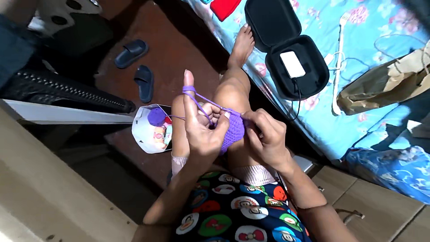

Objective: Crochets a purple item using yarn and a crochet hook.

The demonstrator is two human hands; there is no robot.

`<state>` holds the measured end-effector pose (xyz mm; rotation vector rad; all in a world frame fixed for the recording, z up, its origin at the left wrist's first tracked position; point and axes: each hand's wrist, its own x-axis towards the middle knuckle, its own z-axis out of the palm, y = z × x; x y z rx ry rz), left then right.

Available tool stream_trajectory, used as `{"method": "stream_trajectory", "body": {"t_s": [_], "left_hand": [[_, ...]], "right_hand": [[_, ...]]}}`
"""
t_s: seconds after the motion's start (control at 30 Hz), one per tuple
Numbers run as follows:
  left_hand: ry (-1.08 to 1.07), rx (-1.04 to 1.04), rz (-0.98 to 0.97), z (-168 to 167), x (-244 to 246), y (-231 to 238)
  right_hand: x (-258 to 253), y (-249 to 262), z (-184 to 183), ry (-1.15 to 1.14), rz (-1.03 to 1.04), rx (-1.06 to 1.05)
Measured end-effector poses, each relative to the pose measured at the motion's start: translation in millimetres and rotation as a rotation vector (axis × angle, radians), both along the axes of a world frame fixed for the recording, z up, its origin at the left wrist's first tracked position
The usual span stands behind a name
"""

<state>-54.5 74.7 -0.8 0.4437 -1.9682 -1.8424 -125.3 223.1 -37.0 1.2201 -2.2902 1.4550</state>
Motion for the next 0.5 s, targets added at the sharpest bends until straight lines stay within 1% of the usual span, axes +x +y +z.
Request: {"method": "stream_trajectory", "body": {"t_s": [0.13, 0.23, 0.3, 0.4, 0.47, 0.5], "left_hand": [[-0.020, -0.209, 0.047, -7.5, -0.1, 3.7], [-0.064, -0.407, 0.076, -12.0, 0.9, 5.7], [-0.059, -0.498, 0.073, -13.0, 0.5, 5.9], [-0.037, -0.497, 0.032, -12.6, -0.4, 3.1], [0.012, -0.421, -0.006, -12.6, -1.7, 0.6], [0.042, -0.350, -0.026, -12.2, -3.0, -0.8]], "right_hand": [[3.2, 2.0, -2.1, 0.188, -0.092, 0.084], [5.1, 5.3, 1.9, 0.254, -0.123, 0.142], [5.0, 8.3, 6.5, 0.277, -0.124, 0.179], [0.3, 14.8, 10.7, 0.282, -0.083, 0.210], [-6.9, 19.4, 11.9, 0.229, -0.012, 0.188], [-11.3, 21.4, 11.5, 0.192, 0.029, 0.165]]}}
